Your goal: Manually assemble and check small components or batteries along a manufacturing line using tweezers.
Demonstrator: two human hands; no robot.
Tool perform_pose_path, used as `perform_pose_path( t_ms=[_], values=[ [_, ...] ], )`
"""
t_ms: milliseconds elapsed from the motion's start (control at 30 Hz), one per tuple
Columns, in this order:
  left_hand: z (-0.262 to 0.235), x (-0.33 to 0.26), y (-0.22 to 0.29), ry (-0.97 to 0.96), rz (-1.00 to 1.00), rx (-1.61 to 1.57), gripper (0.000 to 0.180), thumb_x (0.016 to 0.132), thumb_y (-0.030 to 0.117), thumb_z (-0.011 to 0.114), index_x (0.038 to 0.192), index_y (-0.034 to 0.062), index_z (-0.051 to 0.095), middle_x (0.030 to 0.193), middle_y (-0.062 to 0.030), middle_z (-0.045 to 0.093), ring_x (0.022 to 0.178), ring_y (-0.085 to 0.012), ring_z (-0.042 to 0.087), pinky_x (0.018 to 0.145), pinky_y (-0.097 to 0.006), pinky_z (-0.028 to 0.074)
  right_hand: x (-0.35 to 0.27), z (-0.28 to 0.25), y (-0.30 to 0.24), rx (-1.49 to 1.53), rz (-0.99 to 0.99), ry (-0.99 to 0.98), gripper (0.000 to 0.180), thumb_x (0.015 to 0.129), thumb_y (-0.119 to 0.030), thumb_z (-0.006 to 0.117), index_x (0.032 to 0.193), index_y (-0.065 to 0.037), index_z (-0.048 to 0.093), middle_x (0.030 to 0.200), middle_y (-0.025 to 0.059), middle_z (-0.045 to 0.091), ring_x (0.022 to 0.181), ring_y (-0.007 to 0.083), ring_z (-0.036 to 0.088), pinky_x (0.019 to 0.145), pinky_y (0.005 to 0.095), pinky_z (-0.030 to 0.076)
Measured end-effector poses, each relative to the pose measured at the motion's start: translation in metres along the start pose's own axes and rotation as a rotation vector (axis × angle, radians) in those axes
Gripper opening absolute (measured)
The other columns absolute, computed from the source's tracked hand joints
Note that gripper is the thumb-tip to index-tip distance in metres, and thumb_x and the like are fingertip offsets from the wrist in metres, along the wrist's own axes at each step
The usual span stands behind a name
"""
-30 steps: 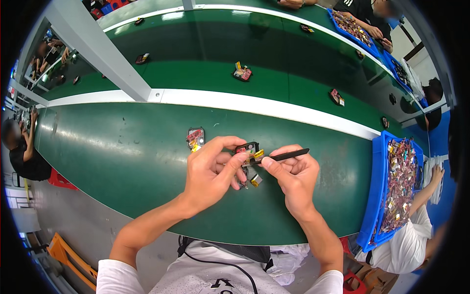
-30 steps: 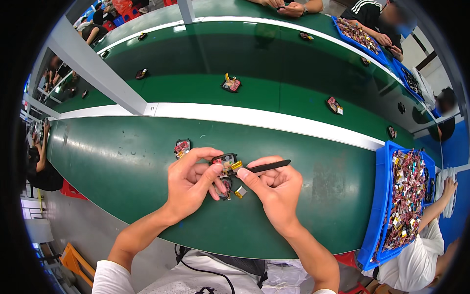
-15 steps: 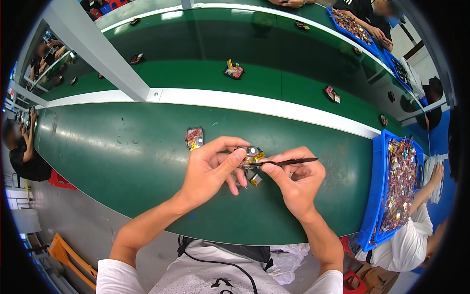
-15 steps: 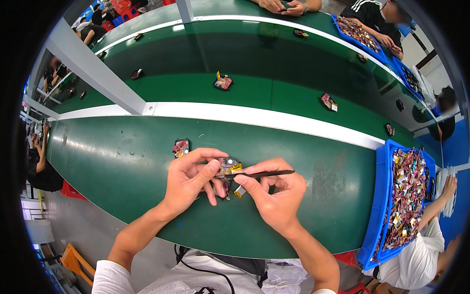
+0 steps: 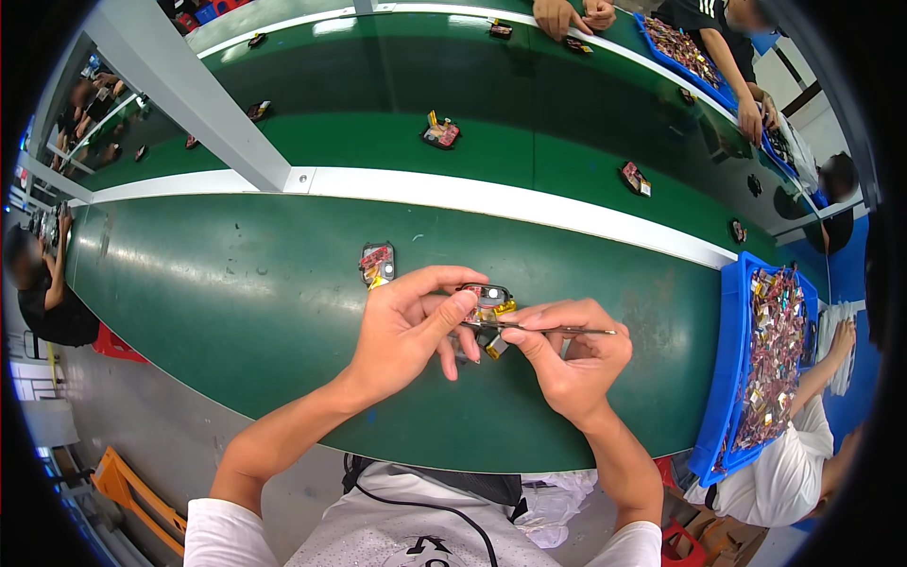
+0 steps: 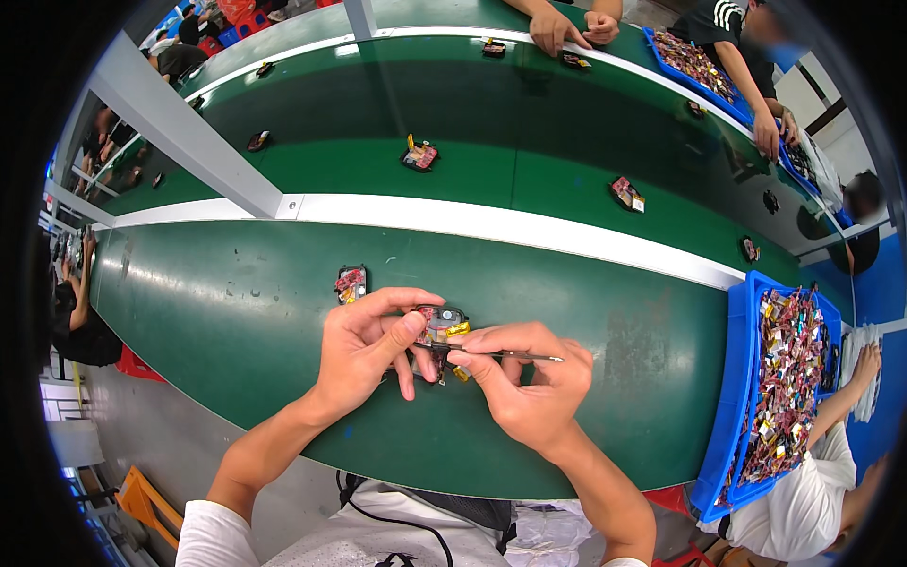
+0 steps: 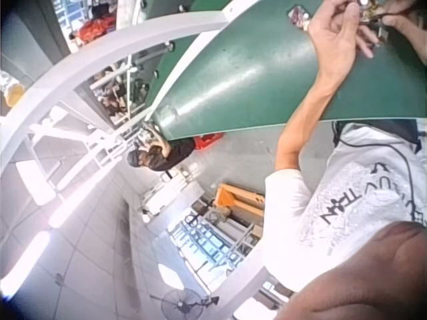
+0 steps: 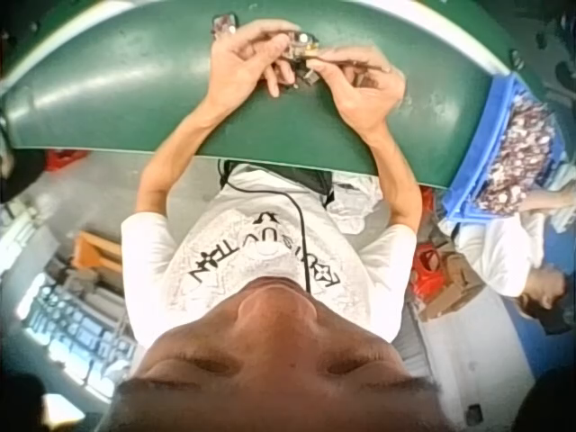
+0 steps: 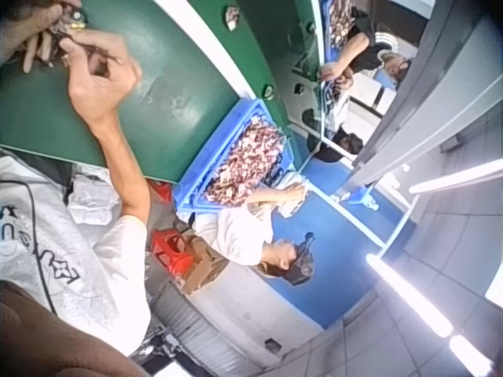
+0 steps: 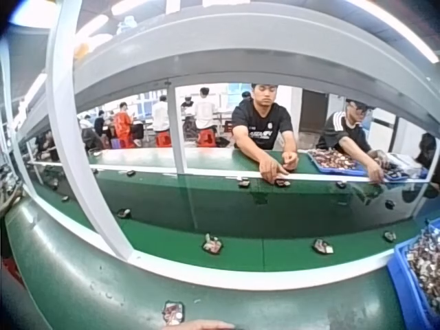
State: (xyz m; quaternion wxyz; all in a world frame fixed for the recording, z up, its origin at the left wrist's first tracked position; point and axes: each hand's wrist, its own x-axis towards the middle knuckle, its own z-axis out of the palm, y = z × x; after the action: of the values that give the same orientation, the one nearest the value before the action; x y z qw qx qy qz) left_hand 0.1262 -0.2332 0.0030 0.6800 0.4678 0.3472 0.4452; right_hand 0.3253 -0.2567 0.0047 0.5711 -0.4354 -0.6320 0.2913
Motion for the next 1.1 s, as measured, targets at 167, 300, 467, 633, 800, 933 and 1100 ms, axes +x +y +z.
perform_pose_path(
  t_ms=[167, 300, 467, 633, 800, 933, 1100],
  values=[
    [-0.0013, -0.0008, 0.0018, 0.007, 0.014, -0.003, 0.03, 0.105, 0.01, 0.057, 0.125, -0.0116, 0.059, 0.087, -0.0184, 0.07, 0.065, -0.021, 0.072, 0.044, -0.027, 0.057, -0.0008, 0.002, 0.0006, -0.027, -0.058, -0.006, 0.017, 0.077, 0.002, 0.085, 0.086, -0.003, 0.071, 0.083, 0.0076, 0.077, 0.045, -0.0004, 0.046, 0.042, 0.0178, 0.032],
    [-0.0012, -0.0012, 0.0028, 0.025, 0.018, 0.025, 0.028, 0.104, 0.008, 0.058, 0.124, -0.0116, 0.06, 0.086, -0.018, 0.071, 0.064, -0.0208, 0.072, 0.044, -0.027, 0.056, -0.0005, 0.003, -0.0041, 0.008, 0.055, -0.003, 0.017, 0.078, 0.001, 0.085, 0.088, -0.001, 0.072, 0.08, 0.0068, 0.076, 0.046, -0.0002, 0.047, 0.043, 0.0177, 0.032],
    [-0.0031, -0.0007, 0.0031, 0.024, 0.034, 0.032, 0.027, 0.103, 0.007, 0.058, 0.124, -0.011, 0.06, 0.087, -0.018, 0.071, 0.064, -0.0205, 0.072, 0.044, -0.027, 0.056, 0.0013, 0.0046, -0.0061, 0.006, 0.104, 0.033, 0.018, 0.078, 0.0, 0.086, 0.089, 0.0, 0.072, 0.078, 0.0059, 0.075, 0.046, -0.0002, 0.048, 0.044, 0.0178, 0.034],
    [-0.005, -0.0016, 0.0028, 0.042, 0.047, 0.024, 0.028, 0.104, 0.007, 0.058, 0.125, -0.0108, 0.06, 0.089, -0.018, 0.071, 0.065, -0.0204, 0.072, 0.044, -0.027, 0.056, 0.0005, 0.0073, -0.0055, -0.055, 0.017, 0.002, 0.019, 0.076, -0.001, 0.087, 0.088, -0.001, 0.072, 0.079, 0.0066, 0.075, 0.044, 0.0014, 0.048, 0.044, 0.0179, 0.035],
    [-0.0038, -0.0013, 0.003, 0.039, 0.038, 0.024, 0.028, 0.104, 0.008, 0.057, 0.125, -0.0106, 0.06, 0.089, -0.018, 0.071, 0.065, -0.0203, 0.072, 0.045, -0.027, 0.056, 0.0015, 0.0054, -0.0067, -0.117, -0.073, -0.034, 0.019, 0.075, 0.0, 0.087, 0.088, -0.003, 0.073, 0.083, 0.0086, 0.077, 0.042, 0.0033, 0.049, 0.042, 0.0192, 0.036],
    [-0.0037, -0.0013, 0.0062, 0.032, 0.005, 0.024, 0.028, 0.103, 0.006, 0.058, 0.126, -0.0106, 0.059, 0.088, -0.0168, 0.071, 0.066, -0.0206, 0.072, 0.046, -0.027, 0.057, 0.0032, 0.0055, -0.0069, -0.096, -0.13, -0.057, 0.018, 0.073, 0.003, 0.084, 0.085, -0.004, 0.074, 0.086, 0.0091, 0.078, 0.047, 0.0056, 0.057, 0.042, 0.0205, 0.037],
    [-0.0038, 0.0013, 0.0078, 0.015, -0.034, 0.014, 0.032, 0.097, 0.0, 0.064, 0.127, -0.0108, 0.057, 0.085, -0.0138, 0.071, 0.068, -0.0171, 0.071, 0.049, -0.026, 0.057, 0.0049, 0.0029, -0.0063, -0.248, -0.324, -0.125, 0.022, 0.068, 0.008, 0.082, 0.085, -0.004, 0.074, 0.084, 0.0084, 0.078, 0.053, 0.0106, 0.065, 0.044, 0.0215, 0.041]
  ],
)
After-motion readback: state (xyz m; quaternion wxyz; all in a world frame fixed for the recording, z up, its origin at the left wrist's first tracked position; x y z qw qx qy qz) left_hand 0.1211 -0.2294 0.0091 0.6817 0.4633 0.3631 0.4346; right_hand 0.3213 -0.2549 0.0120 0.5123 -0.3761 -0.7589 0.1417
